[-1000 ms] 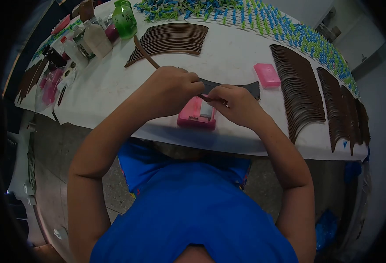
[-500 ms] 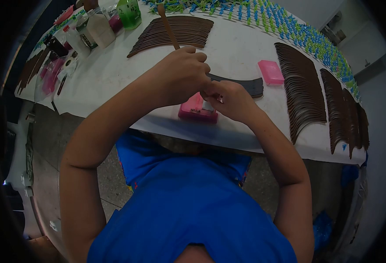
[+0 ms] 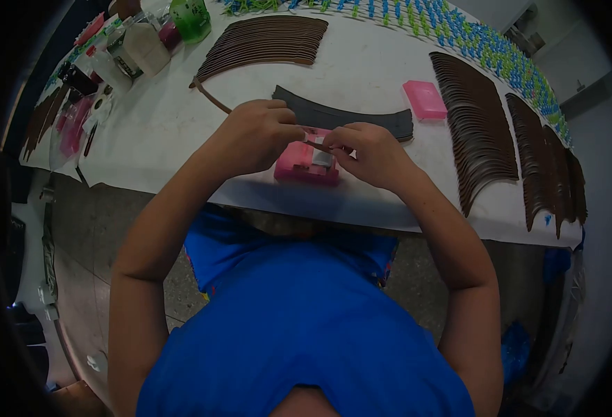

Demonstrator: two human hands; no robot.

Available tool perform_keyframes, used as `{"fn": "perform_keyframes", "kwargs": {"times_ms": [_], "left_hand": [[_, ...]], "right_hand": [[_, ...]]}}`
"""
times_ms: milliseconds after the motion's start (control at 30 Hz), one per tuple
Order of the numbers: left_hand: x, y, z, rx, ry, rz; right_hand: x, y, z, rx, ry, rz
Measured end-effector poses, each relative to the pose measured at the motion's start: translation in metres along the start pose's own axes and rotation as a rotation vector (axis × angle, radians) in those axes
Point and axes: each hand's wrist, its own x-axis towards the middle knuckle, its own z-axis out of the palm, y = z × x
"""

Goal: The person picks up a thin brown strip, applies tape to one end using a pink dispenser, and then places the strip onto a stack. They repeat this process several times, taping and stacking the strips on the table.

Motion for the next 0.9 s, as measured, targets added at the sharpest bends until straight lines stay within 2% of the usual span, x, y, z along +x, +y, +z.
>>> {"fn": "perform_keyframes", "kwargs": {"times_ms": [167,500,700,800,867,900], "left_hand": [[-0.008,0.006,0.028,-0.097,0.120,-0.034],[-0.008,0.010,0.035,-0.123,0.147,-0.015],[-0.008,0.011,0.036,-0.145,0.189,-0.002],[-0.008,0.011,0.039,-0.145,0.196,-0.004],[-0.006,0.011,0.039,-0.167,0.183,0.006],[-0.006,0.011,0.039,-0.167,0.183,0.005]], "right_hand": [[-0.008,0.001,-0.014,-0.031,-0.084,-0.011],[-0.017,0.003,-0.015,-0.062,-0.032,-0.029],[-0.048,0.017,-0.042,-0.114,-0.063,-0.008],[-0.079,0.028,-0.067,-0.146,-0.077,0.057],[-0.101,0.031,-0.086,-0.222,-0.107,0.211],[-0.112,0.037,-0.092,-0.222,-0.108,0.211]]}}
